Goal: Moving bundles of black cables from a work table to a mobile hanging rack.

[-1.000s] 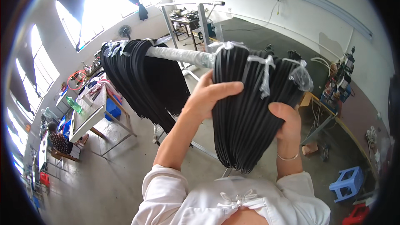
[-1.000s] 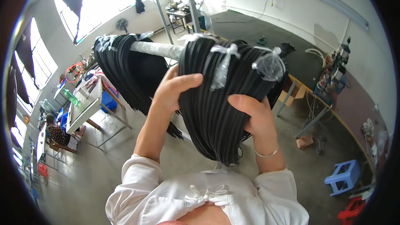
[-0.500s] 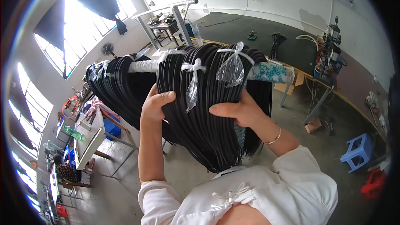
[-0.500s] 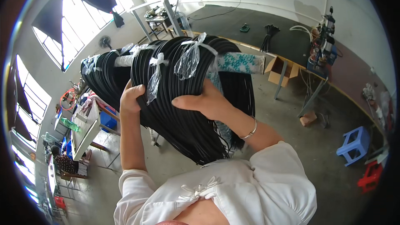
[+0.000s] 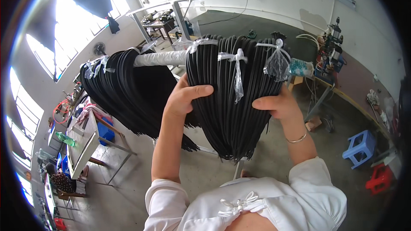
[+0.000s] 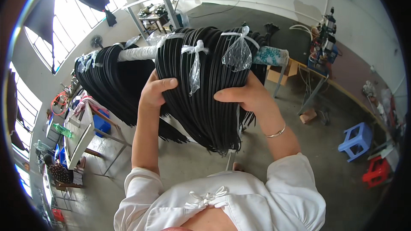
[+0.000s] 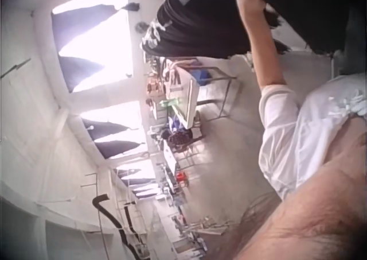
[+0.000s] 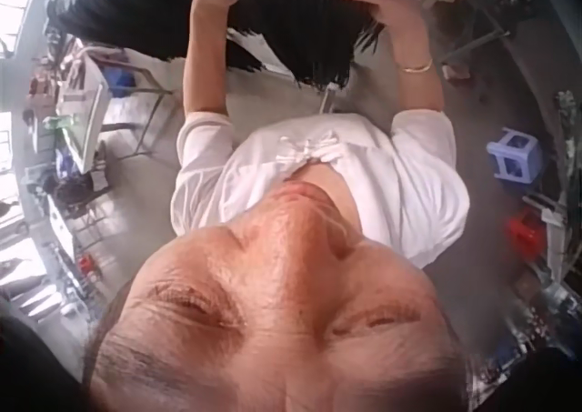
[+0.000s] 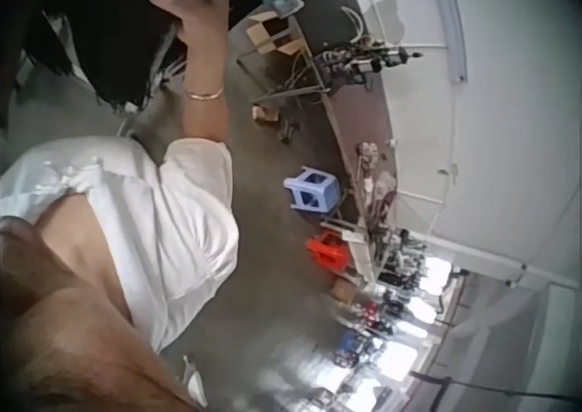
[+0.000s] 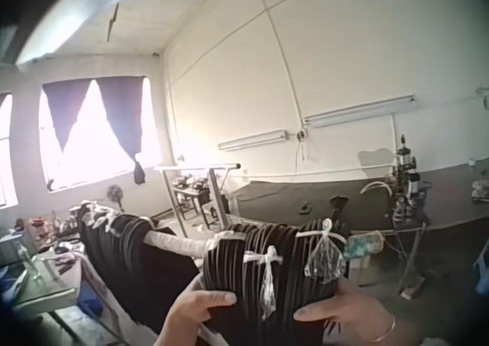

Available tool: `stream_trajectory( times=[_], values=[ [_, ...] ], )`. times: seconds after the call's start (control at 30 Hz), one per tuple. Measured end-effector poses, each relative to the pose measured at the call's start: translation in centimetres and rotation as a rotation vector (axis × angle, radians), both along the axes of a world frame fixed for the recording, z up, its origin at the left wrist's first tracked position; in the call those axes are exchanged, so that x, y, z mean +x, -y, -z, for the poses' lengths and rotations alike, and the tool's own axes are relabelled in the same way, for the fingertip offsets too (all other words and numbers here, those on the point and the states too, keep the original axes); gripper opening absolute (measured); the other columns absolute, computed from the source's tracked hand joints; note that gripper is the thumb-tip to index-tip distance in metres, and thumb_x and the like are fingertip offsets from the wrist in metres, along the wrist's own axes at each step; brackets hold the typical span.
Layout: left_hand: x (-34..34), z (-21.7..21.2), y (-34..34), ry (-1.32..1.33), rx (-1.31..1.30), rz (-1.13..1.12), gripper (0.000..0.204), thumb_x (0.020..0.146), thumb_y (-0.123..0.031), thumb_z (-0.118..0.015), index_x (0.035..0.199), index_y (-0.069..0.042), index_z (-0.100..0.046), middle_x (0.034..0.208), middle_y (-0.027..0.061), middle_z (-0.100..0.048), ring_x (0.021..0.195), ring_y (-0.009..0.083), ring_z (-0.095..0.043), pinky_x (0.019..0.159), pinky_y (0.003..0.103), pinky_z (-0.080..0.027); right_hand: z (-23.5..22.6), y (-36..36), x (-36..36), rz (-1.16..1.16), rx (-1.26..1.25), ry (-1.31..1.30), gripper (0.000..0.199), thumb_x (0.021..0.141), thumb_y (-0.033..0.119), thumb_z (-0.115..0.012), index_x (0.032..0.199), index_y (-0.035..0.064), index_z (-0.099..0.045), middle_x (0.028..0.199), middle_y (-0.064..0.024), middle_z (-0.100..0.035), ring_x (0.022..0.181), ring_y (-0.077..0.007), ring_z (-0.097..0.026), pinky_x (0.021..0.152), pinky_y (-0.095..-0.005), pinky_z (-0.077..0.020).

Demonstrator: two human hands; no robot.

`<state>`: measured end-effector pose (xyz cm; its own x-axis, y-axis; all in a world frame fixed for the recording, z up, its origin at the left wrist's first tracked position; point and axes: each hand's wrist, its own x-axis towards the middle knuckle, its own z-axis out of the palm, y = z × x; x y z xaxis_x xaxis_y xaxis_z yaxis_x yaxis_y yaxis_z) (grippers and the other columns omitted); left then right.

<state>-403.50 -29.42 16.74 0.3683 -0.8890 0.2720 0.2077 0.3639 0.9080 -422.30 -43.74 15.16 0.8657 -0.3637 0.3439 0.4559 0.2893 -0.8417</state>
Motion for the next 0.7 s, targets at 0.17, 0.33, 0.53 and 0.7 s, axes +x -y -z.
stream_trajectory(
  times=[0.17,0.33,0.53,0.7],
  values=[
    [1.4,1.0,0.4,0.005,-0.046,0.104,0.048,0.063,-0.002,-0.069,0.107,0.002,-0.051,0.094,0.0097,-0.06,0.081,0.0181,-0.06,0.074,0.03,-0.048,1.3,0.6,-1.9,-0.062,0.037,0.034,0.045,0.067,0.0,-0.065,0.109,-0.0051,-0.05,0.097,-0.0111,-0.059,0.087,-0.0179,-0.058,0.076,-0.0303,-0.0461],
    [0.0,0.7,0.1,0.032,-0.065,0.063,0.04,0.07,-0.007,-0.063,0.107,0.002,-0.051,0.094,0.0092,-0.06,0.08,0.0179,-0.06,0.072,0.03,-0.049,3.0,1.5,-4.3,0.052,-0.257,-0.019,0.05,0.078,0.022,-0.062,0.116,-0.0058,-0.044,0.102,-0.0097,-0.057,0.092,-0.0156,-0.054,0.08,-0.0266,-0.0427],
    [-4.4,4.1,-3.1,0.499,0.12,-0.983,0.027,0.083,-0.014,-0.054,0.105,0.001,-0.051,0.097,0.0065,-0.057,0.08,0.0131,-0.053,0.072,0.025,-0.042,3.6,6.7,-10.5,0.179,-0.205,-0.109,0.039,0.084,0.026,-0.054,0.111,-0.001,-0.049,0.096,-0.0108,-0.059,0.088,-0.019,-0.058,0.08,-0.0316,-0.0457],
    [-16.4,3.1,0.0,1.122,-0.435,-1.529,0.036,0.083,-0.017,-0.054,0.109,0.006,-0.044,0.105,0.0171,-0.053,0.098,0.023,-0.052,0.087,0.031,-0.04,2.8,12.7,-18.0,0.37,-0.188,0.033,0.025,0.081,0.019,-0.058,0.098,0.0007,-0.058,0.086,-0.009,-0.062,0.081,-0.0165,-0.06,0.077,-0.0278,-0.0471]
  ],
)
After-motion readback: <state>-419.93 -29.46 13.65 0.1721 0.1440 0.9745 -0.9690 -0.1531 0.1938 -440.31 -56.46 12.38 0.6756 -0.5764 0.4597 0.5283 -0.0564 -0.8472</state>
